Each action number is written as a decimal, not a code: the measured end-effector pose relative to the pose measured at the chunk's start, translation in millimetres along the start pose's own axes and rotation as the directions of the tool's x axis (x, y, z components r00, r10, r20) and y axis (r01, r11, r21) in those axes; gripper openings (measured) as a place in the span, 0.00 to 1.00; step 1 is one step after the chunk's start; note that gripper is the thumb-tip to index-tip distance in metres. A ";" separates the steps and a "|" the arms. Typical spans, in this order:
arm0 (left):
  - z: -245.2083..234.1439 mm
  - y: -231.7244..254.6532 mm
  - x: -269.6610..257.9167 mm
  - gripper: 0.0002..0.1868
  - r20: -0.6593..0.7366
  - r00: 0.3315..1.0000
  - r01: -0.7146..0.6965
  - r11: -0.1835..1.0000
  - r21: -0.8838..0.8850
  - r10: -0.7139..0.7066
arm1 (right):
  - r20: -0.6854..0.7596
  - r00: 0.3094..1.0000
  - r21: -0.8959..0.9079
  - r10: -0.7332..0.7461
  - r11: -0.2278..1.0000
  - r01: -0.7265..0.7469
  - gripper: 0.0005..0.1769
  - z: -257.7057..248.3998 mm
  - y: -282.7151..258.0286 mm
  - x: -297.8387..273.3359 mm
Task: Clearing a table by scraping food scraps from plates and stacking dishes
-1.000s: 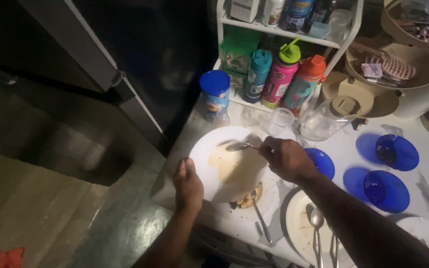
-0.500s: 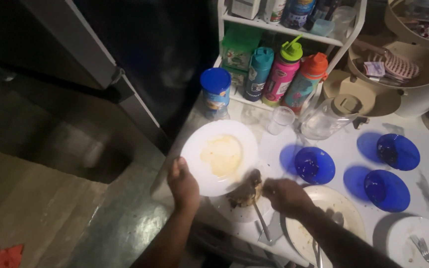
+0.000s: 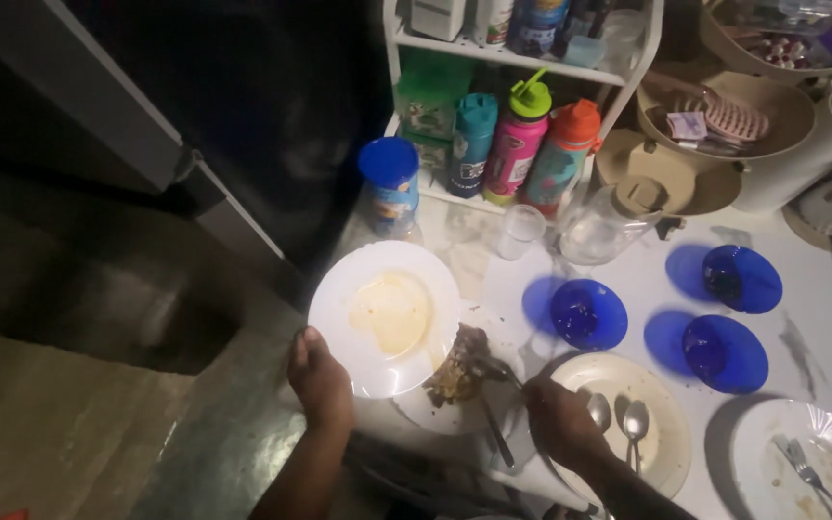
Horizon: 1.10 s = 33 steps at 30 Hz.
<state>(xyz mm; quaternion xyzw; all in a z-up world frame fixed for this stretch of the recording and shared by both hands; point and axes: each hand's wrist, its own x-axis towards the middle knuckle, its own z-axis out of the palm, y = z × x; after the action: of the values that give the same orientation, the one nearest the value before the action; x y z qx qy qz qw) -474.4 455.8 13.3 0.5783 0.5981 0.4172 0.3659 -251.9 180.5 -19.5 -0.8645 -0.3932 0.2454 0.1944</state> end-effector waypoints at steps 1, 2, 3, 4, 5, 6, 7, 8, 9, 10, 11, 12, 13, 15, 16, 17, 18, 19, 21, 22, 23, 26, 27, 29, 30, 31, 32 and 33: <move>1.3 1.3 0.1 0.31 -0.006 0.993 0.115 0.993 -0.002 -0.115 | 0.006 1.000 -0.010 0.021 1.000 -0.021 0.22 1.1 -3.4 -0.2; 2.8 2.2 -0.7 0.35 -0.010 0.973 0.230 0.973 -0.003 -0.230 | 0.012 0.999 -0.021 0.043 0.999 -0.043 0.20 2.0 -6.1 -1.2; 0.9 7.5 -2.4 0.35 -0.007 0.973 0.229 0.973 -0.001 -0.229 | 0.012 0.999 -0.018 0.046 0.999 -0.046 0.20 -8.0 -19.0 -2.8; -0.8 13.0 -3.2 0.32 0.004 0.969 0.245 0.967 -0.063 -0.245 | 0.093 0.987 -0.042 0.132 0.991 -0.129 0.23 -18.1 -32.2 -3.4; -2.6 18.6 -4.1 0.28 0.017 0.965 0.261 0.957 -0.124 -0.261 | 0.171 0.961 -0.072 0.218 0.975 -0.208 0.26 -28.3 -45.3 -4.0; -2.3 13.4 -3.8 0.28 0.019 0.965 0.261 0.958 -0.120 -0.261 | 0.172 0.960 -0.070 0.221 0.975 -0.212 0.26 -17.8 -33.3 -0.6; -2.1 8.3 -3.4 0.30 0.036 0.965 0.261 0.961 -0.088 -0.258 | 0.150 0.979 -0.131 0.137 0.984 -0.118 0.22 -7.3 -21.3 2.7; -0.8 4.1 -1.5 0.31 0.051 0.966 0.257 0.965 -0.058 -0.254 | 0.129 0.990 -0.192 0.048 0.981 -0.023 0.18 2.6 -9.8 8.1; -1.1 7.9 -2.7 0.31 0.053 0.967 0.254 0.966 -0.058 -0.251 | 0.127 0.991 -0.190 0.049 0.981 -0.024 0.18 1.6 -11.7 9.5; -2.2 11.3 -4.6 0.32 0.106 0.932 0.347 0.938 0.021 -0.347 | 0.138 0.987 -0.101 0.087 0.992 -0.073 0.17 1.3 -13.6 9.7; -2.9 14.8 -6.6 0.33 0.149 0.885 0.430 0.897 0.104 -0.442 | 0.152 0.981 -0.012 0.123 0.992 -0.122 0.16 0.9 -15.1 10.0; -5.8 22.3 -13.1 0.33 0.153 0.886 0.426 0.898 0.108 -0.438 | 0.149 0.981 -0.007 0.127 0.992 -0.127 0.16 5.5 -14.7 13.2; -8.3 29.7 -19.8 0.29 0.157 0.830 0.544 0.839 -0.017 -0.535 | 0.163 0.980 -0.065 0.116 0.992 -0.107 0.16 10.0 -13.8 16.5; 8.1 -20.5 -9.7 0.25 0.186 0.760 0.647 0.752 -0.127 -0.622 | 0.175 0.977 -0.118 0.121 0.988 -0.101 0.16 16.5 -14.7 18.0; 19.6 -81.7 -0.3 0.14 0.249 0.829 0.542 0.828 -0.140 -0.501 | 0.130 0.981 -0.084 0.143 0.988 -0.132 0.18 17.6 -15.2 16.4; 21.9 -145.0 2.1 0.12 0.311 0.876 0.431 0.888 -0.164 -0.368 | 0.085 0.983 -0.050 0.165 0.986 -0.161 0.20 18.7 -15.3 15.1; 20.7 -139.4 -3.4 0.12 0.328 0.870 0.434 0.887 -0.156 -0.368 | 0.079 0.980 -0.049 0.184 0.982 -0.180 0.20 15.3 -20.0 13.2; 19.2 -133.6 -8.6 0.09 0.308 0.861 0.469 0.866 -0.174 -0.405 | 0.072 0.974 0.009 0.214 0.977 -0.215 0.20 11.8 -24.7 11.4; 8.7 -141.1 -12.1 0.13 0.301 0.847 0.502 0.846 -0.182 -0.438 | 0.061 0.964 0.073 0.257 0.962 -0.261 0.20 18.6 -19.2 12.6; 1.7 -154.0 -8.2 0.35 0.417 0.909 -0.150 0.945 0.289 0.016 | 0.034 0.984 -0.016 0.174 0.985 -0.173 0.14 28.4 -8.9 17.7; -5.4 -166.8 -3.8 0.60 0.690 0.652 -0.745 0.438 0.503 0.315 | 0.015 0.996 -0.108 0.087 0.991 -0.085 0.09 38.1 1.0 22.7; 11.4 -79.5 -21.9 0.08 0.396 0.686 0.688 0.721 -0.083 -0.610 | 0.151 0.934 0.229 0.325 0.907 -0.353 0.19 -29.8 -71.1 -2.7; 10.7 -53.3 -25.7 0.08 0.401 0.687 0.684 0.725 -0.077 -0.605 | 0.147 0.932 0.236 0.330 0.904 -0.357 0.19 -30.0 -67.8 -2.1; 7.1 -2.3 -38.6 0.20 0.274 0.654 0.734 0.679 -0.004 -0.705 | 0.133 0.939 0.341 0.318 0.875 -0.345 0.35 -30.1 -59.5 -4.6; 7.9 -19.6 -31.1 0.20 0.281 0.656 0.730 0.684 0.001 -0.701 | 0.127 0.937 0.346 0.324 0.871 -0.348 0.35 -30.7 -55.5 -6.2; 8.7 -36.6 -23.6 0.20 0.383 0.747 0.310 0.794 0.522 -0.544 | 0.122 0.941 0.305 0.314 0.891 -0.337 0.33 -31.4 -51.5 -8.0; 9.4 -53.3 -15.1 0.43 0.553 0.718 -0.269 0.565 0.780 -0.423 | 0.118 0.946 0.263 0.303 0.909 -0.324 0.30 -32.0 -47.9 -9.4; 14.9 -32.3 -22.3 0.43 0.559 0.717 -0.278 0.564 0.778 -0.417 | 0.112 0.945 0.269 0.308 0.906 -0.327 0.30 -26.7 -39.6 -9.4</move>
<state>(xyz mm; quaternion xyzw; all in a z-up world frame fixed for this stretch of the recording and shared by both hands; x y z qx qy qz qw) -471.8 435.3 -23.2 0.7635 0.5617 -0.1758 0.2658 -265.0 193.8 25.4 -0.8712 -0.2141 0.3566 0.2607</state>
